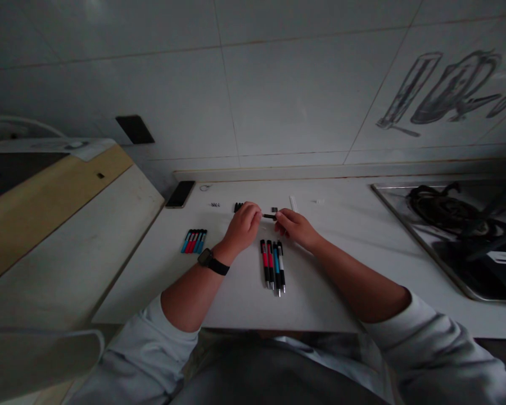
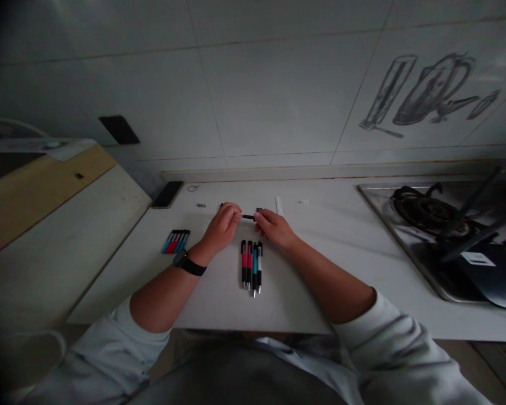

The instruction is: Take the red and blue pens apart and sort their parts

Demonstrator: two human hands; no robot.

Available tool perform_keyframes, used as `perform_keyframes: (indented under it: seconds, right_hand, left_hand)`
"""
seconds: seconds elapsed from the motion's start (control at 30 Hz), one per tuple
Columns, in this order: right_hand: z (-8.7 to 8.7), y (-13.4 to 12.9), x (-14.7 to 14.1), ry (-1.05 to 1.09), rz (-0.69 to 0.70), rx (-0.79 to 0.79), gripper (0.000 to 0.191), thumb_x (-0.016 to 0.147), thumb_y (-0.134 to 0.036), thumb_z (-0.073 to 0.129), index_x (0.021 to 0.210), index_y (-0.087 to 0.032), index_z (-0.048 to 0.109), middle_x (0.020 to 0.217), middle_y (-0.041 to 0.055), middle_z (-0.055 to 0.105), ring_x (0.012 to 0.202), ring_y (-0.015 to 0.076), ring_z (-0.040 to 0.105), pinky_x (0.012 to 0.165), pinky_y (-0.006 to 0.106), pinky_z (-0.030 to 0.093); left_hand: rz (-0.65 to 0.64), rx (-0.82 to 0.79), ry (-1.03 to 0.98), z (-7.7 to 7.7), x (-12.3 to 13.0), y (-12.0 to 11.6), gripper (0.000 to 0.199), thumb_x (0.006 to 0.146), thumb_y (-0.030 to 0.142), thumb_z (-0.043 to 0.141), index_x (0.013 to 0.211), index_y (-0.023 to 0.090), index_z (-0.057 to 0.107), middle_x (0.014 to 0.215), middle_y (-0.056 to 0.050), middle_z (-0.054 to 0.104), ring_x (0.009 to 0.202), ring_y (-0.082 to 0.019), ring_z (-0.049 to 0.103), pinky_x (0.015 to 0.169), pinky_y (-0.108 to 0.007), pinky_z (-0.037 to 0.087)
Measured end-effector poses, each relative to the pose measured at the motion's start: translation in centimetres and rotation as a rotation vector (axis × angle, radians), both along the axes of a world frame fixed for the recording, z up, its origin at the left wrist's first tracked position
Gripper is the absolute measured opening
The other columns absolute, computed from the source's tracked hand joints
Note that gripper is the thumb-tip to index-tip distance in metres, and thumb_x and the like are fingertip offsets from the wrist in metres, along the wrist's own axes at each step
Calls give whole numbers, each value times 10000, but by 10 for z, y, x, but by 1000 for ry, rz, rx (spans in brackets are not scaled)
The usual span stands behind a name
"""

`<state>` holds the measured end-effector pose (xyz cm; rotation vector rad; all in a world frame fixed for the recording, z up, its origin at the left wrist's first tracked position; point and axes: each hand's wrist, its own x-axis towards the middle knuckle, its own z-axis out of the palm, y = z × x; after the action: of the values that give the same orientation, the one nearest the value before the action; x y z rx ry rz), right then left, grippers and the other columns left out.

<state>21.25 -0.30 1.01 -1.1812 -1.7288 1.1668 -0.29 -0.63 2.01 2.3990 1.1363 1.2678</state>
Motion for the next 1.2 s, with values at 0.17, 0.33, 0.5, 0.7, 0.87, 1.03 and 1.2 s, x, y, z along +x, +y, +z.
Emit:
perform_keyframes:
  seconds: [0.17, 0.33, 0.5, 0.7, 0.87, 1.03, 1.2]
  right_hand:
    - [1, 0, -1, -33, -39, 80, 311, 963, -530, 539, 921, -227, 592, 780, 19, 690, 645, 152, 603, 623, 277, 478]
    - [3, -5, -1, -92, -191, 344, 180, 920, -373, 620, 1035, -235, 632, 883, 37, 712, 769, 171, 641, 701, 286, 487]
    - [5, -5, 2, -96, -248, 404, 167, 921, -339, 614, 1041, -227, 645, 850, 34, 695, 734, 171, 619, 674, 287, 467]
    - [3, -1, 3, -100, -248, 390, 162, 912, -333, 632, 1035, -230, 650, 809, 22, 673, 693, 166, 598, 657, 289, 452]
    - [-1, 0, 4, -106, -222, 408, 144, 924, -323, 623, 1033, -233, 650, 819, 22, 676, 698, 164, 597, 674, 293, 450]
    - [-3, 1, 6, -113, -213, 402, 158, 929, -326, 618, 1053, -234, 649, 824, 19, 675, 702, 162, 597, 681, 295, 454]
    - [-3, 1, 6, -111, -195, 400, 150, 928, -326, 617, 1047, -241, 648, 843, 22, 679, 719, 163, 604, 692, 299, 470]
  left_hand:
    - [16, -29, -7, -2, 1, 1, 234, 1089, 296, 389, 938, 219, 550, 1013, -81, 614, 1018, -217, 583, 959, -395, 495]
    - [62, -101, -129, -9, 7, 4, 251, 1086, 300, 409, 891, 217, 543, 938, -58, 610, 935, -198, 592, 880, -348, 501]
    - [156, 14, -59, 11, -13, 8, 100, 1028, 248, 543, 938, 214, 571, 1008, -59, 623, 992, -198, 599, 918, -351, 502]
    - [374, 53, 330, 48, -84, 31, 28, 959, 213, 649, 986, 212, 641, 1118, -78, 621, 1107, -242, 595, 1013, -406, 485]
    - [368, 5, 760, 47, -117, 58, 92, 939, 175, 635, 995, 204, 702, 1141, -102, 638, 1082, -278, 587, 960, -432, 460]
    - [298, -29, 981, 32, -113, 77, 131, 940, 163, 611, 987, 199, 728, 1131, -119, 644, 1084, -289, 572, 943, -441, 412]
    - [276, -62, 1019, 23, -109, 87, 191, 946, 136, 568, 975, 203, 745, 1114, -126, 648, 1087, -291, 567, 938, -451, 376]
